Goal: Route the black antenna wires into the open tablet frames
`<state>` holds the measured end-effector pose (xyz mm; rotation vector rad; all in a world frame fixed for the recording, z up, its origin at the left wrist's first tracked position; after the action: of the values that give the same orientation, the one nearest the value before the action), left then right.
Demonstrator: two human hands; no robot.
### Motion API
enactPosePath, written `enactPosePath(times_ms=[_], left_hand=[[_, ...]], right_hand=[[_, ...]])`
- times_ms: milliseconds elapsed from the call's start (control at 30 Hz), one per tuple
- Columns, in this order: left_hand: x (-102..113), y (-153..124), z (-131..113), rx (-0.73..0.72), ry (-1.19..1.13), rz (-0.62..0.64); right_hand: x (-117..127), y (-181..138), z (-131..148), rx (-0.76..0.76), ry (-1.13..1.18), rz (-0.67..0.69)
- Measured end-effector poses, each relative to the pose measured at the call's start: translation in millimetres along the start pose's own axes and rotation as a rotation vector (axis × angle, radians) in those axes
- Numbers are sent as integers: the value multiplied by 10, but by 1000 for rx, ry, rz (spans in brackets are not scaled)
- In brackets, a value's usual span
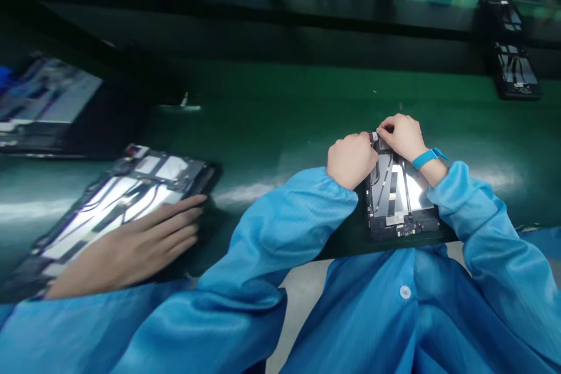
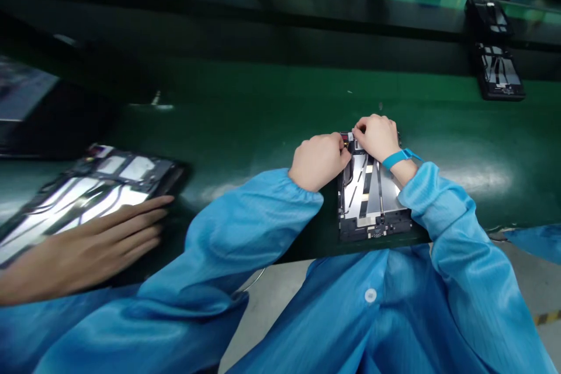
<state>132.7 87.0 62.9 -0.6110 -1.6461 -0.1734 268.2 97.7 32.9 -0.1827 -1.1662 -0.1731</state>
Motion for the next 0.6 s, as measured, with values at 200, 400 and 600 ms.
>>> enactPosePath(times_ms=[200, 400, 600], left_hand=[[42, 63, -85, -21, 50, 26], [49, 111, -24, -19, 77, 71], [63, 142, 132, -47, 20, 99]], right_hand=[[29, -207, -98, 116, 59, -104], [7, -416, -101, 125, 94, -64], [-23, -541, -32, 150, 142, 19]])
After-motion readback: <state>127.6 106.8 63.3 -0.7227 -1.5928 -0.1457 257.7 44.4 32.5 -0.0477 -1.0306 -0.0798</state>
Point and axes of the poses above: each hand's wrist, its own y-axis towards the middle knuckle, its own x-axis out of the back of the hand, z = x × y, the point moved 4 cm from there along y, towards the middle knuckle, and after that the axes turned 7 degrees about -x, right-handed, at the moved point
